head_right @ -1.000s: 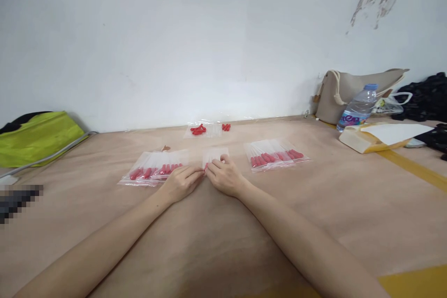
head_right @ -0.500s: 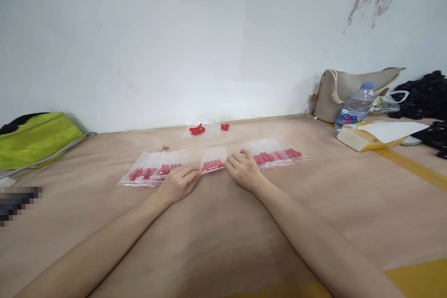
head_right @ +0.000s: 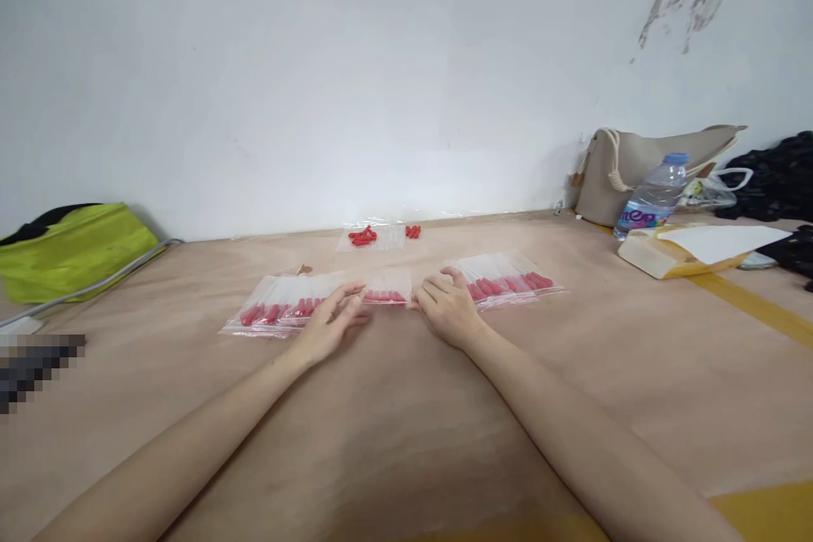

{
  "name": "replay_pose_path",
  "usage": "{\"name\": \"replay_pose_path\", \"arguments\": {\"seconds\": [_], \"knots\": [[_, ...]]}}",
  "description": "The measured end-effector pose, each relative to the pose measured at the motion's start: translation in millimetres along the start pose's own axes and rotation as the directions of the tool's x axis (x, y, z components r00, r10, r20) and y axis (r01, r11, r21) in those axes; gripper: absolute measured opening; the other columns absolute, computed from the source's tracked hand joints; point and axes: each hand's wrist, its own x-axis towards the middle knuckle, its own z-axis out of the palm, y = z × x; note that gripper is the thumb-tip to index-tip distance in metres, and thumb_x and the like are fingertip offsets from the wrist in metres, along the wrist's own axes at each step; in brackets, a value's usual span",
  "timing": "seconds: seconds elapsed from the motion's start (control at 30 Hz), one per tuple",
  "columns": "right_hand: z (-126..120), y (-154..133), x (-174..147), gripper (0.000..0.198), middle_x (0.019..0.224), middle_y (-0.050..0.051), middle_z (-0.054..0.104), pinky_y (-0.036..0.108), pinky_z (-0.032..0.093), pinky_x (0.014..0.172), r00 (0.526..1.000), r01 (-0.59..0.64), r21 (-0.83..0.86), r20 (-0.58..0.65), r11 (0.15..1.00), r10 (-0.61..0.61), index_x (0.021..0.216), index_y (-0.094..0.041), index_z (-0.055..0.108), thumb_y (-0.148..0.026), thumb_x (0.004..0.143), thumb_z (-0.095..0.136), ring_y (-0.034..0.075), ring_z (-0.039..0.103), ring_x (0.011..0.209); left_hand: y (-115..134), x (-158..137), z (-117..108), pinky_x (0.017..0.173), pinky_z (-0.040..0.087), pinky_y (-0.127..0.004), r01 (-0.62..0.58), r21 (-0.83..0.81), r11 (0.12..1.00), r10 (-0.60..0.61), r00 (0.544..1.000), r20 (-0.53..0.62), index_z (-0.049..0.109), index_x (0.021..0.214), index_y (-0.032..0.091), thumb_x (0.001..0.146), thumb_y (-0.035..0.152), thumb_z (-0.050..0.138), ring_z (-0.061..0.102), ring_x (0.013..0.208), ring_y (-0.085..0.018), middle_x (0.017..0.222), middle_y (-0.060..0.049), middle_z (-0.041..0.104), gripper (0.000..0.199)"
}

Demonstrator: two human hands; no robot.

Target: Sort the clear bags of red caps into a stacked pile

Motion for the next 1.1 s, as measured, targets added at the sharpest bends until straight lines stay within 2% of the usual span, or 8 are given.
{"name": "replay_pose_path", "arguments": {"seconds": [0.13, 0.23, 0.33, 0.5, 0.67, 0.83, 0.93, 1.1], "knots": [[1.2, -8.8, 2.0, 0.023, 0.073, 0.0, 0.061, 0.033, 0.025, 0.09, 0.993, 0.081, 0.176, 0.067, 0.981, -0.094, 0.073, -0.018, 0.055, -0.028, 0.09, 0.042, 0.012, 0.05, 0.077, 6.3, 7.6, 5.3, 0.08, 0.051, -0.034, 0.348, -0.481, 0.805, -0.349, 0.933, 0.091, 0.054, 0.103, 0.017, 0.08, 0.04, 0.054, 0.06, 0.083, -0.015, 0.106, -0.008, 0.056, 0.033], [-1.6, -9.8, 5.7, 0.025, 0.082, 0.002, 0.063, 0.032, 0.028, 0.086, 0.965, 0.105, 0.3, 0.199, 0.948, -0.17, 0.081, -0.02, 0.059, -0.04, 0.087, 0.046, 0.015, 0.051, 0.084, 9.7, 10.9, 2.0, 0.078, 0.049, -0.028, 0.408, -0.426, 0.807, -0.42, 0.905, 0.07, 0.059, 0.092, 0.012, 0.063, 0.026, 0.073, 0.06, 0.077, -0.014, 0.087, -0.007, 0.062, 0.035], [-10.3, 3.8, 11.3, 0.034, 0.09, 0.006, 0.063, 0.035, 0.03, 0.083, 0.923, -0.12, 0.24, 0.384, 0.963, 0.019, 0.084, -0.02, 0.061, -0.051, 0.084, 0.045, 0.019, 0.051, 0.091, 17.2, 13.5, -13.2, 0.066, 0.048, -0.025, 0.4, -0.219, 0.89, -0.413, 0.911, -0.013, 0.058, 0.102, 0.012, 0.059, 0.029, 0.074, 0.059, 0.068, -0.013, 0.084, -0.006, 0.064, 0.049], [-30.2, 57.3, 12.2, 0.033, 0.108, 0.011, 0.058, 0.041, 0.036, 0.081, 0.589, -0.529, -0.183, 0.624, 0.829, 0.513, 0.092, -0.021, 0.064, -0.048, 0.078, 0.051, 0.029, 0.049, 0.102, 30.0, 17.8, -54.2, 0.055, 0.044, -0.023, 0.385, 0.203, 0.9, -0.379, 0.923, -0.069, 0.06, 0.101, 0.013, 0.062, 0.034, 0.066, 0.059, 0.064, -0.015, 0.078, -0.004, 0.065, 0.045], [-40.4, 96.3, -3.9, 0.066, 0.119, 0.011, 0.053, 0.041, 0.036, 0.088, 0.394, -0.556, -0.086, 0.849, 0.827, 0.353, 0.114, -0.022, 0.058, -0.062, 0.061, 0.06, 0.031, 0.05, 0.106, 34.7, 14.4, -71.1, 0.061, 0.043, -0.028, 0.226, 0.74, 0.633, -0.349, 0.937, 0.012, 0.066, 0.072, 0.017, 0.072, 0.036, 0.052, 0.059, 0.072, -0.021, 0.073, -0.004, 0.063, 0.024], [-39.6, 88.6, -6.7, 0.067, 0.129, 0.01, 0.047, 0.053, 0.013, 0.102, 0.39, -0.521, -0.027, 0.881, 0.853, 0.266, 0.119, -0.025, 0.054, -0.057, 0.061, 0.062, 0.034, 0.042, 0.117, 31.0, 8.1, -45.0, 0.095, 0.032, -0.043, -0.042, 0.965, 0.261, 0.077, 0.997, 0.023, 0.066, 0.088, 0.017, 0.078, 0.026, 0.047, 0.039, 0.117, -0.029, 0.124, -0.013, 0.047, 0.023], [-33.5, 73.3, -1.2, 0.063, 0.13, 0.01, 0.046, 0.055, 0.008, 0.103, 0.455, -0.496, 0.044, 0.864, 0.867, 0.216, 0.12, -0.024, 0.053, -0.058, 0.067, 0.056, 0.033, 0.041, 0.118, 25.6, 4.6, -30.5, 0.099, 0.027, -0.041, -0.262, 0.925, 0.274, 0.101, 0.965, 0.243, 0.061, 0.1, 0.022, 0.084, 0.03, 0.042, 0.041, 0.116, -0.024, 0.123, -0.009, 0.048, 0.026], [-16.0, 37.8, 7.5, 0.067, 0.132, 0.013, 0.044, 0.052, 0.013, 0.103, 0.59, -0.453, 0.182, 0.795, 0.873, 0.14, 0.126, -0.023, 0.046, -0.063, 0.073, 0.048, 0.031, 0.037, 0.122, 26.5, 0.9, -28.9, 0.087, 0.036, -0.038, -0.24, 0.91, 0.338, -0.048, 0.961, 0.272, 0.06, 0.097, 0.022, 0.087, 0.035, 0.038, 0.054, 0.096, -0.021, 0.099, -0.007, 0.06, 0.028]]}}
